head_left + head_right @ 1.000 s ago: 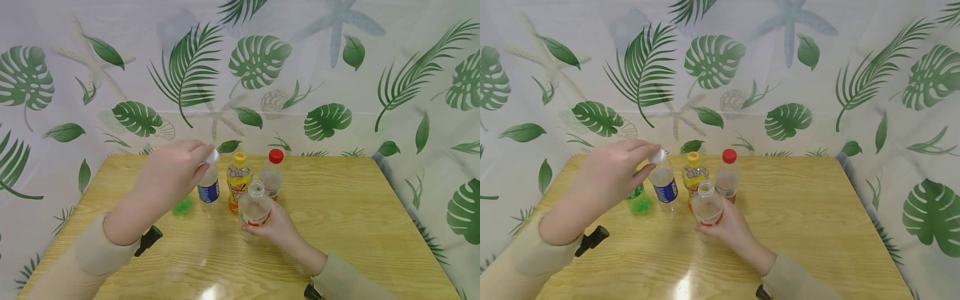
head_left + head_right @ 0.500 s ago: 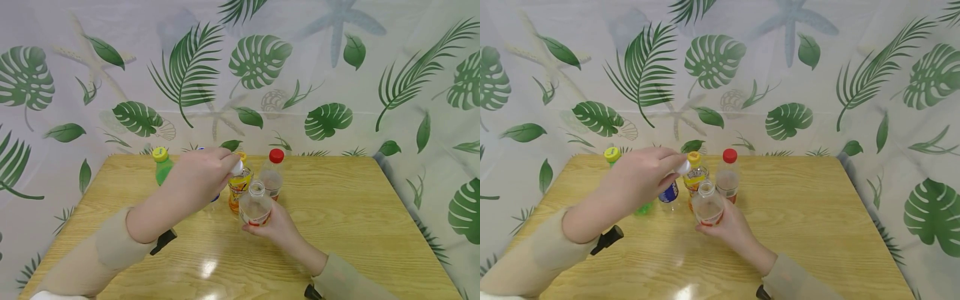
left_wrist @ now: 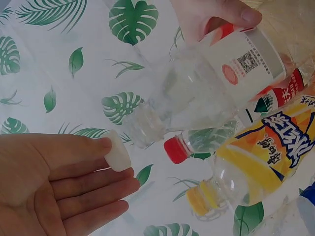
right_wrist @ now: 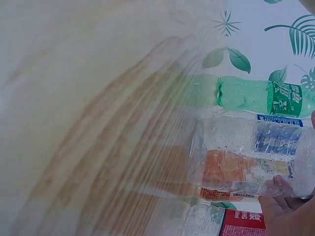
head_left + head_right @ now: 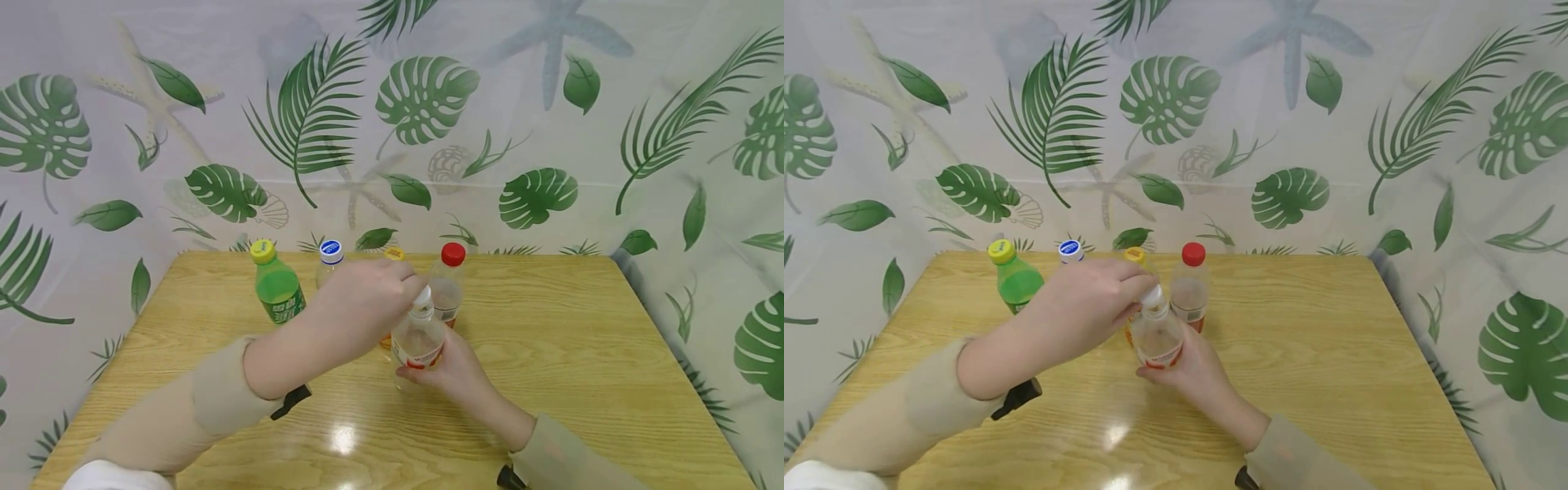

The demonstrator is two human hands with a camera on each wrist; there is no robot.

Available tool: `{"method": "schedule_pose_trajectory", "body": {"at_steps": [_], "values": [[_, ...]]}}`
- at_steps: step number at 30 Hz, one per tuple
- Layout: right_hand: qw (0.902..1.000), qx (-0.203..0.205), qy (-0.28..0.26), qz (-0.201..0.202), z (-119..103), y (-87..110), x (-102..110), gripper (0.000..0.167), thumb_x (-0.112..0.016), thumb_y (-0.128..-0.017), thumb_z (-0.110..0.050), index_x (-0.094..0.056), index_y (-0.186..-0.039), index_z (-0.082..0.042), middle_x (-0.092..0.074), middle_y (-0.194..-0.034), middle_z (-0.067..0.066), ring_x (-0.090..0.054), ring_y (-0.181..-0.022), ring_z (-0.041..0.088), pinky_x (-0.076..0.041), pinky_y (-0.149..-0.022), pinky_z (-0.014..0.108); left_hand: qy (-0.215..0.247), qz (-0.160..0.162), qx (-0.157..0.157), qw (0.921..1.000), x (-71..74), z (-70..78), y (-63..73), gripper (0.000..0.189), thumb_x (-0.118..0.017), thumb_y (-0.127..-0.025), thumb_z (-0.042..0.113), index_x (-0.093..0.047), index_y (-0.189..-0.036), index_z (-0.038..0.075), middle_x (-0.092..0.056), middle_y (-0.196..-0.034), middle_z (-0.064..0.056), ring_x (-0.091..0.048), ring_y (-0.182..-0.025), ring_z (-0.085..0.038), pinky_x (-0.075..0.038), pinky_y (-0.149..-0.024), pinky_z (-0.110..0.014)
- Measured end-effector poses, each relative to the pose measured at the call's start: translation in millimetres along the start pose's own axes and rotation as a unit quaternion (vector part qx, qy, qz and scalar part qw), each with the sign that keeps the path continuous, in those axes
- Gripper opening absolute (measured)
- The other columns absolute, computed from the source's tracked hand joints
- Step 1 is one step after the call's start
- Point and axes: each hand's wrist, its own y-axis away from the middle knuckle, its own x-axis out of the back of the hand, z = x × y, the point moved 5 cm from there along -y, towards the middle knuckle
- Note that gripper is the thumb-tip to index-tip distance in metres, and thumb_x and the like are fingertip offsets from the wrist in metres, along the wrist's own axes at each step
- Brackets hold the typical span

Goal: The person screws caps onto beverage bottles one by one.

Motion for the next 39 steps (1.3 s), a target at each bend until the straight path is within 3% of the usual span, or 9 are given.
{"method": "schedule_pose_trajectory", "body": {"at_steps": [4,9,15,28,39], "values": [[1.0,-0.002,0.002,0.003,0,0.0,0,0.076,-0.096,-0.079,-0.015,-0.057,-0.144,-0.009,-0.069,-0.138,0.012,-0.066,-0.128,0.033,-0.052,-0.11,0.052,0.0,-0.005,-0.003,1.0,-3.5,2.4,-0.8,0.021,-0.086,-0.082,0.003,-0.079,-0.099,0.013,-0.076,-0.092,0.003,-0.074,-0.077,-0.013,-0.057,-0.055,-0.026],[0.9999,0.002,0.01,0.006,1,0.1,0,0.076,-0.096,-0.078,-0.015,-0.057,-0.143,-0.008,-0.069,-0.137,0.012,-0.066,-0.126,0.032,-0.053,-0.109,0.051,-0.005,-0.03,-0.013,0.9995,-8.1,5.0,-1.6,0.024,-0.088,-0.082,0.005,-0.079,-0.102,0.015,-0.077,-0.096,0.004,-0.074,-0.081,-0.012,-0.061,-0.063,-0.025],[0.9999,0.008,0.012,0.009,1,0.6,1,0.076,-0.096,-0.078,-0.015,-0.058,-0.143,-0.008,-0.07,-0.136,0.012,-0.067,-0.125,0.031,-0.054,-0.108,0.048,-0.016,-0.039,-0.023,0.9988,-10.8,7.5,-2.1,0.028,-0.089,-0.08,0.006,-0.079,-0.103,0.017,-0.077,-0.095,0.005,-0.075,-0.08,-0.011,-0.06,-0.063,-0.025],[0.9999,0.009,0.007,0.006,2,1.1,1,0.076,-0.096,-0.079,-0.014,-0.057,-0.144,-0.009,-0.069,-0.137,0.011,-0.066,-0.126,0.032,-0.054,-0.108,0.047,-0.01,-0.068,-0.03,0.9972,-13.4,6.3,-5.0,0.023,-0.085,-0.086,0.005,-0.078,-0.105,0.017,-0.078,-0.098,0.005,-0.074,-0.081,-0.009,-0.059,-0.061,-0.024],[0.9999,0.004,0.014,0.007,3,0.3,0,0.075,-0.096,-0.079,-0.014,-0.058,-0.143,-0.008,-0.07,-0.137,0.012,-0.066,-0.127,0.033,-0.053,-0.108,0.051,0.102,-0.099,-0.001,0.9898,-18.5,-5.7,-7.3,0.014,-0.079,-0.096,0.011,-0.08,-0.105,0.021,-0.079,-0.1,0.005,-0.076,-0.084,-0.014,-0.061,-0.064,-0.029]]}}
